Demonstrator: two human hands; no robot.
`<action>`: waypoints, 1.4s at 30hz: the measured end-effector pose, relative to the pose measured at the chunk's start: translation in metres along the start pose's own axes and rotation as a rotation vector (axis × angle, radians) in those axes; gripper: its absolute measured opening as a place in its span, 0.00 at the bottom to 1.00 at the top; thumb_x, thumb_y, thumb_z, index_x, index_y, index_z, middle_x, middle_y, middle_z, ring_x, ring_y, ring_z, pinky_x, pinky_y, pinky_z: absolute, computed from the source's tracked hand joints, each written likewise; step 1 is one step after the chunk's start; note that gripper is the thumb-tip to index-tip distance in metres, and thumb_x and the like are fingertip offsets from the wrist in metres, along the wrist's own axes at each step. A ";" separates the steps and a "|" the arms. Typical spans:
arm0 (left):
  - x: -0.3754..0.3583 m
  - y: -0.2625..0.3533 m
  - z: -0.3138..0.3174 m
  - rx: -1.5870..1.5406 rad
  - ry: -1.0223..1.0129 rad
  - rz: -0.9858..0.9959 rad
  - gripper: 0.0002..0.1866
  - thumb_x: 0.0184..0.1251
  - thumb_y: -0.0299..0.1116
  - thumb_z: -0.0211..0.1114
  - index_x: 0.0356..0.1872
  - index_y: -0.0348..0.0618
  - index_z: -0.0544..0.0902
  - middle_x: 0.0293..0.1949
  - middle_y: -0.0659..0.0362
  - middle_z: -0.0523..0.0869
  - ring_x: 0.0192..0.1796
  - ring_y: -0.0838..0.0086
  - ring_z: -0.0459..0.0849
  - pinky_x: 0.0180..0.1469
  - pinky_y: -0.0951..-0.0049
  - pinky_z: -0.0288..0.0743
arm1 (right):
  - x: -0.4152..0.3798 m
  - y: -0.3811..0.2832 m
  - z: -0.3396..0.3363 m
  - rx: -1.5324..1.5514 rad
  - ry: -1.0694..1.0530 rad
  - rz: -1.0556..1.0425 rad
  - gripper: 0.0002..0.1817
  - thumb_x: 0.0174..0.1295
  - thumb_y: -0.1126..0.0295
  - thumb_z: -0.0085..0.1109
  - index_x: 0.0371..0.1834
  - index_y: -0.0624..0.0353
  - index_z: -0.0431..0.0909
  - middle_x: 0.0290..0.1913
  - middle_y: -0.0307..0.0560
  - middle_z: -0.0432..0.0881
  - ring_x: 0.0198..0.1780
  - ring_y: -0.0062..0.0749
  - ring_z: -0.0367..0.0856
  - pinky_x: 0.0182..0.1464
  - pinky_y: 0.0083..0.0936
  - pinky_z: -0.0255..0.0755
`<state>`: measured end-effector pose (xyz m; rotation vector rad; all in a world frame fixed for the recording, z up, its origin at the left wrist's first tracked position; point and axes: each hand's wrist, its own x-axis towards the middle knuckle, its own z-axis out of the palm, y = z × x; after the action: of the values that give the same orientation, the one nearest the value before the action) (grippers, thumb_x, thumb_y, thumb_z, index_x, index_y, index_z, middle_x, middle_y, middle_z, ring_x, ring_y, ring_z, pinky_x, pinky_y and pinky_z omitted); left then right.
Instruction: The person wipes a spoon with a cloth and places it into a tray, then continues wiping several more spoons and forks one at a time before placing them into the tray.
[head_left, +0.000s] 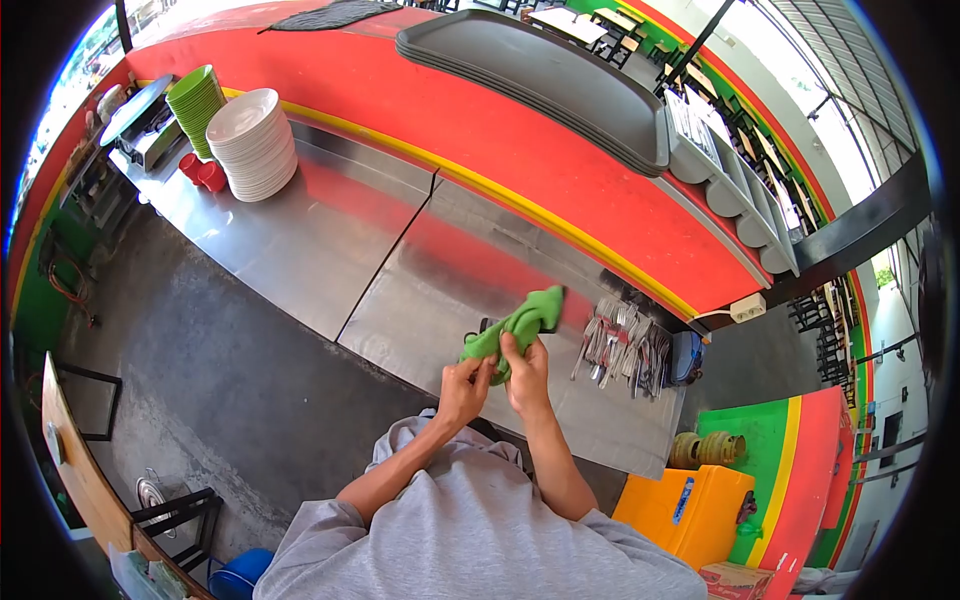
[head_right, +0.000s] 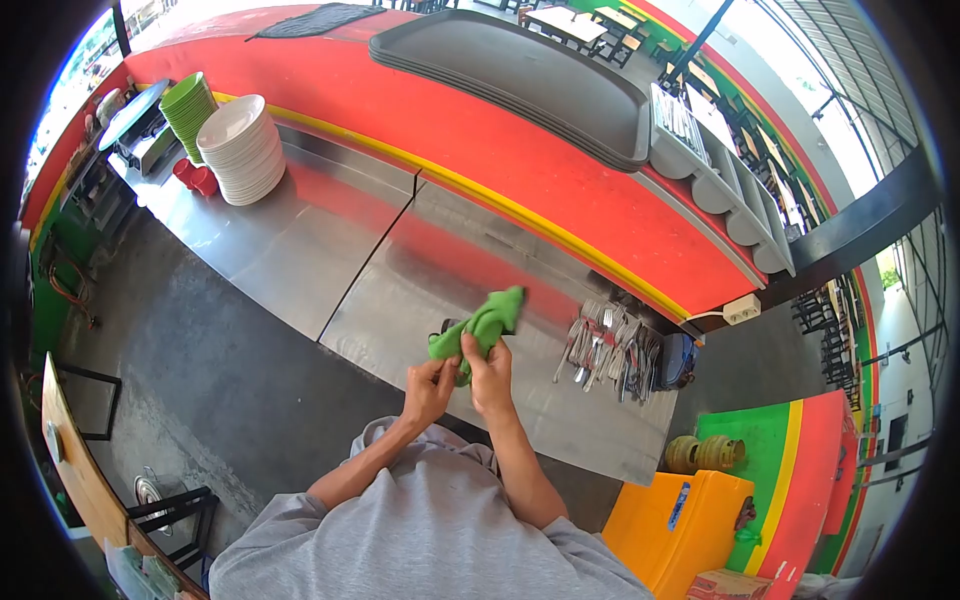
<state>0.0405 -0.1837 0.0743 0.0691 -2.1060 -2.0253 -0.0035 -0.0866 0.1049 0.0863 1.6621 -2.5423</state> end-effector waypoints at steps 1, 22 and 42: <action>0.001 0.002 -0.003 0.013 0.001 0.003 0.07 0.67 0.27 0.59 0.37 0.32 0.82 0.24 0.49 0.85 0.22 0.75 0.82 0.25 0.73 0.73 | -0.003 0.000 0.004 -0.066 0.007 -0.050 0.11 0.67 0.62 0.58 0.40 0.58 0.75 0.33 0.33 0.76 0.30 0.14 0.73 0.30 0.15 0.67; -0.019 -0.017 0.009 -0.049 0.030 -0.084 0.07 0.68 0.28 0.59 0.35 0.33 0.82 0.14 0.59 0.76 0.18 0.84 0.70 0.19 0.76 0.62 | 0.013 0.017 0.004 -0.041 0.216 0.114 0.16 0.68 0.56 0.54 0.27 0.55 0.72 0.23 0.31 0.72 0.22 0.13 0.69 0.24 0.16 0.62; -0.002 0.036 0.046 -0.186 -0.237 -0.049 0.16 0.73 0.33 0.54 0.24 0.36 0.79 0.12 0.67 0.69 0.17 0.88 0.65 0.19 0.81 0.58 | -0.013 -0.071 -0.082 0.421 -0.142 0.035 0.20 0.72 0.55 0.44 0.58 0.56 0.70 0.55 0.42 0.76 0.57 0.32 0.74 0.61 0.34 0.64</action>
<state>0.0383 -0.1359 0.1087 -0.1584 -2.0507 -2.3513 0.0007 0.0173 0.1382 -0.0318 1.0491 -2.7533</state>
